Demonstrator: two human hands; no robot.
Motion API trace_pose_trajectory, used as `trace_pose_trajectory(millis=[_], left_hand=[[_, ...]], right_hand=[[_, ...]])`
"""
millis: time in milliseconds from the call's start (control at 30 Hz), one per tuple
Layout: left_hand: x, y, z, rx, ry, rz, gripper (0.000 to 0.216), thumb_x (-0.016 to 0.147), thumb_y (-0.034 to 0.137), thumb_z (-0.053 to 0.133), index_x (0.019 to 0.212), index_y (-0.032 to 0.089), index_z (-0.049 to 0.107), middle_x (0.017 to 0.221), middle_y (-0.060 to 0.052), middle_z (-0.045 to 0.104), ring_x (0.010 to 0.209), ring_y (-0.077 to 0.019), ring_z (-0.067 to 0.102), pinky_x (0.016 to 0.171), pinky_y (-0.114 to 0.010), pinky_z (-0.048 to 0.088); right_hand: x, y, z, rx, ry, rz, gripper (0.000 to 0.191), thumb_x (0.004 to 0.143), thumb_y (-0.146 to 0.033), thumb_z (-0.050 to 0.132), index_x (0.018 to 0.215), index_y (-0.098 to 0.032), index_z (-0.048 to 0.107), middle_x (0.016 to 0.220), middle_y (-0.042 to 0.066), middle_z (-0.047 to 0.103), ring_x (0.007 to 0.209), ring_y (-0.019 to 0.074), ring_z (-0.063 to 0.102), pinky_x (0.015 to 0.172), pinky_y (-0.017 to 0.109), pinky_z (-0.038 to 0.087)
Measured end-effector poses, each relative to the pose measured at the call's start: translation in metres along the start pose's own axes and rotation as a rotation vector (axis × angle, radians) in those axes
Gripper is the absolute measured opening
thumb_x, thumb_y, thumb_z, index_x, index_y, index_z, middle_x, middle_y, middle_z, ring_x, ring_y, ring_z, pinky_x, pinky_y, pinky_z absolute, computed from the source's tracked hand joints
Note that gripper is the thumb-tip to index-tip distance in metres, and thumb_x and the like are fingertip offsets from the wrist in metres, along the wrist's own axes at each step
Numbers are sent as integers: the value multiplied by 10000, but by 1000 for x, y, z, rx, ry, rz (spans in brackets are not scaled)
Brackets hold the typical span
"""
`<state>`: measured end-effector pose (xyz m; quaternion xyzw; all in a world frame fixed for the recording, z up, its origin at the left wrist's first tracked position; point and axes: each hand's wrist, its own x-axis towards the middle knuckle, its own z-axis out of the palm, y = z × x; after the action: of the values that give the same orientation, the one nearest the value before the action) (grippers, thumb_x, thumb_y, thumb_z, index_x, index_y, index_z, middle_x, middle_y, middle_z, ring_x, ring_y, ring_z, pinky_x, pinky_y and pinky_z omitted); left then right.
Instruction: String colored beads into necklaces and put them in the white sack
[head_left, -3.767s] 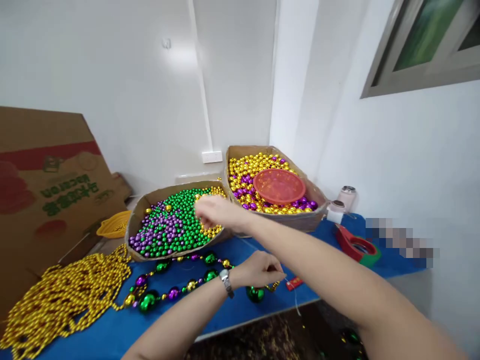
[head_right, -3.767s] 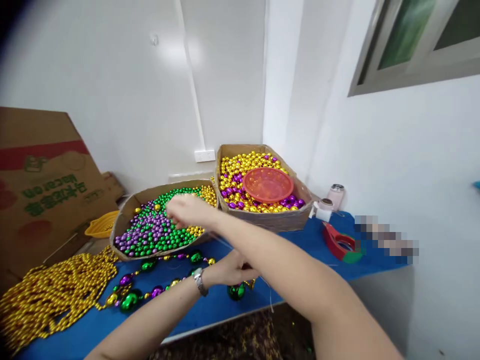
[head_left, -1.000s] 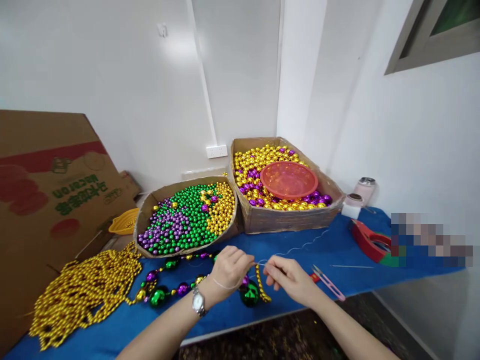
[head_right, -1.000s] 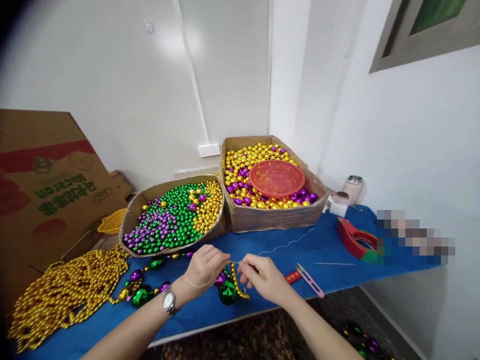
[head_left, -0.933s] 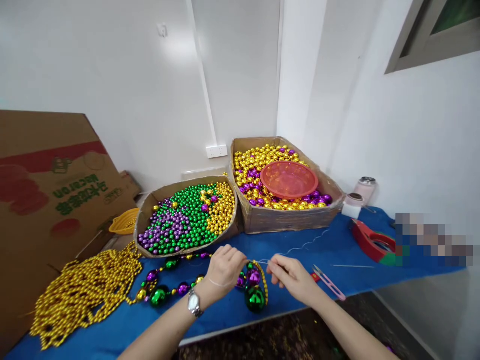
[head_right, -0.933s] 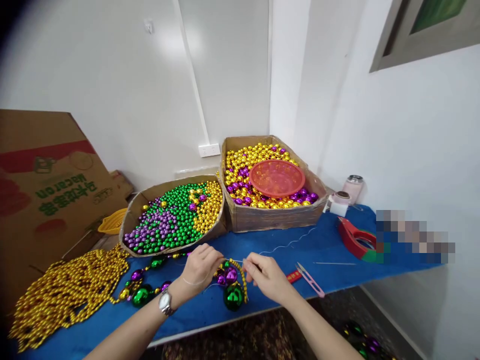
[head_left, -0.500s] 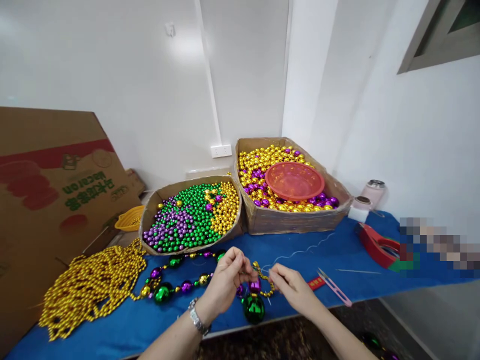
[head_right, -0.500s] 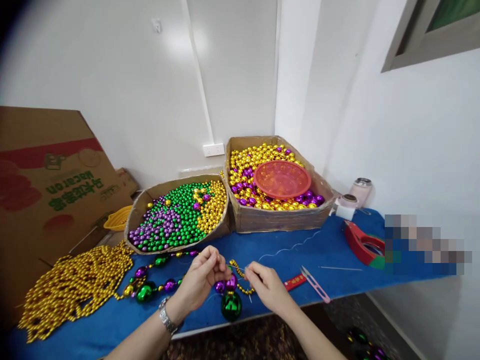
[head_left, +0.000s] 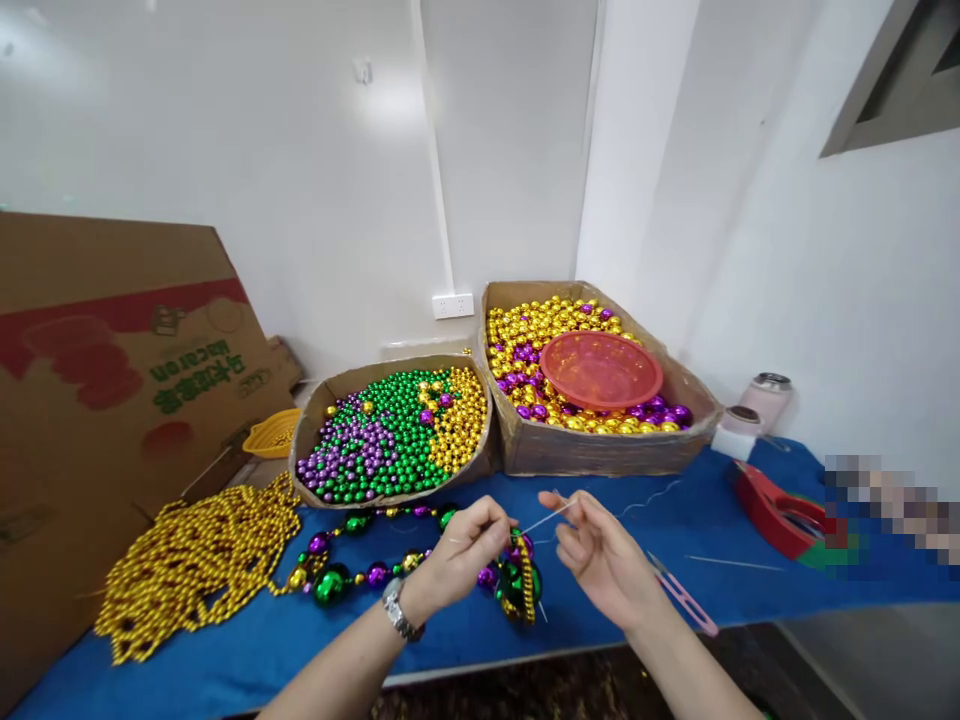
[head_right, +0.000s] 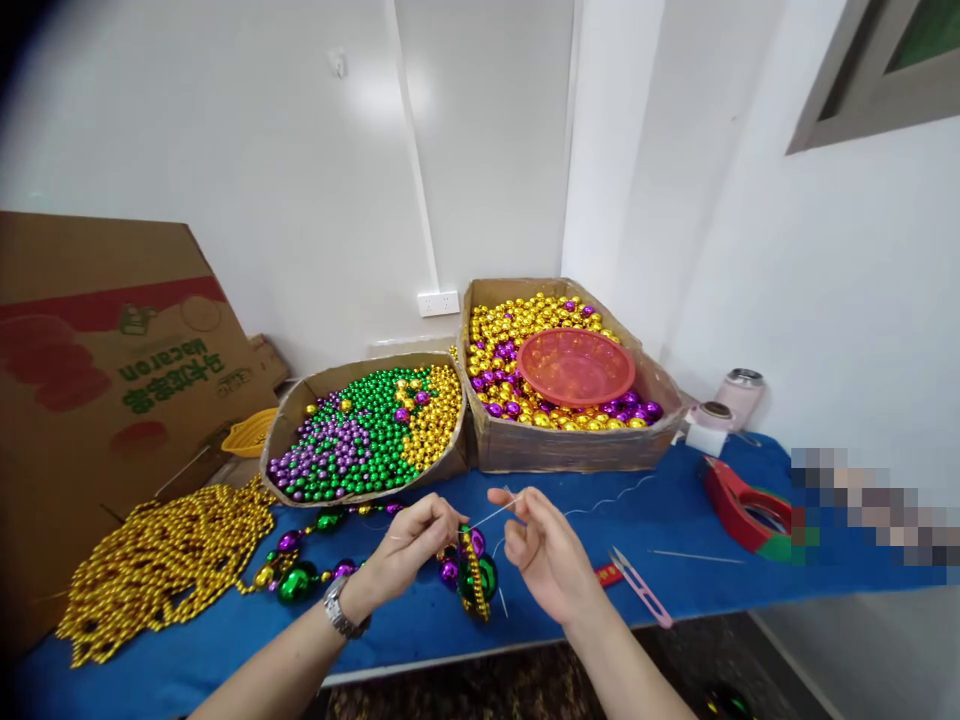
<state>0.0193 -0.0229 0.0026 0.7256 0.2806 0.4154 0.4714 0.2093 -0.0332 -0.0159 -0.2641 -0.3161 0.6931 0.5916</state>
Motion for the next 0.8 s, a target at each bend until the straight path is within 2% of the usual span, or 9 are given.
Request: trace_pose_trajectory(millis=[100, 167, 233, 333, 467, 533, 633, 700, 800], left_hand=[[-1, -1, -2, -57, -8, 8, 285, 900, 390, 455, 712, 176, 459, 642, 29, 420, 637, -112, 424, 856, -339, 411], [-3, -2, -6, -50, -26, -4, 297, 893, 409, 465, 714, 171, 474, 644, 22, 431, 643, -117, 427, 822, -329, 414], [-6, -5, -10, -64, -13, -34, 309, 880, 425, 485, 710, 168, 481, 640, 19, 435, 631, -116, 419, 747, -301, 417], [-10, -10, -16, -114, 47, -86, 312, 868, 430, 509, 705, 165, 487, 624, 18, 460, 592, -106, 412, 635, -257, 391], [-4, 0, -15, -131, 131, -98, 293, 874, 418, 508, 722, 168, 507, 627, -7, 538, 616, -128, 491, 632, -257, 405], [5, 13, -13, -141, 164, -77, 283, 876, 418, 505, 732, 174, 509, 643, -19, 568, 678, -153, 546, 689, -277, 435], [22, 33, -11, -143, 157, -26, 272, 879, 409, 502, 734, 179, 506, 663, -23, 594, 726, -167, 583, 750, -300, 455], [35, 44, -13, -133, 151, 13, 259, 881, 389, 502, 732, 178, 506, 668, -17, 596, 699, -152, 579, 741, -295, 459], [53, 60, -18, -129, 158, 65, 230, 881, 350, 508, 727, 179, 496, 651, 1, 584, 674, -133, 576, 719, -281, 462]], right_hand=[[2, -2, 5, 220, -6, 28, 265, 780, -382, 659, 712, -211, 469, 724, -36, 583, 427, 34, 263, 424, 179, 246], [3, -4, 7, 213, -34, 4, 262, 786, -360, 661, 703, -209, 463, 550, -79, 422, 432, 45, 253, 429, 174, 242], [2, -2, 6, 169, -58, -14, 274, 803, -331, 649, 678, -200, 444, 512, -93, 298, 438, 47, 230, 431, 175, 230], [-2, 6, 0, 9, -52, -31, 298, 853, -358, 582, 674, -201, 403, 544, -90, 269, 457, 55, 212, 440, 188, 234], [-5, 5, -1, -487, -40, -120, 260, 908, -444, 460, 780, -219, 436, 599, -72, 306, 510, 82, 289, 490, 217, 287], [-3, -5, 5, -821, -68, -215, 196, 912, -410, 461, 972, -225, 490, 623, -59, 369, 546, 103, 365, 532, 236, 325], [6, -26, 16, -1415, -167, -472, 376, 938, -315, 384, 1297, -204, 373, 699, -15, 497, 635, 150, 484, 620, 274, 388], [16, -38, 22, -1747, -248, -671, 335, 950, -270, 330, 1243, -170, 459, 764, 36, 557, 709, 176, 520, 666, 295, 403], [31, -56, 32, -2042, -321, -852, 322, 958, -254, 309, 882, -160, 607, 746, 65, 557, 706, 182, 497, 659, 298, 386]])
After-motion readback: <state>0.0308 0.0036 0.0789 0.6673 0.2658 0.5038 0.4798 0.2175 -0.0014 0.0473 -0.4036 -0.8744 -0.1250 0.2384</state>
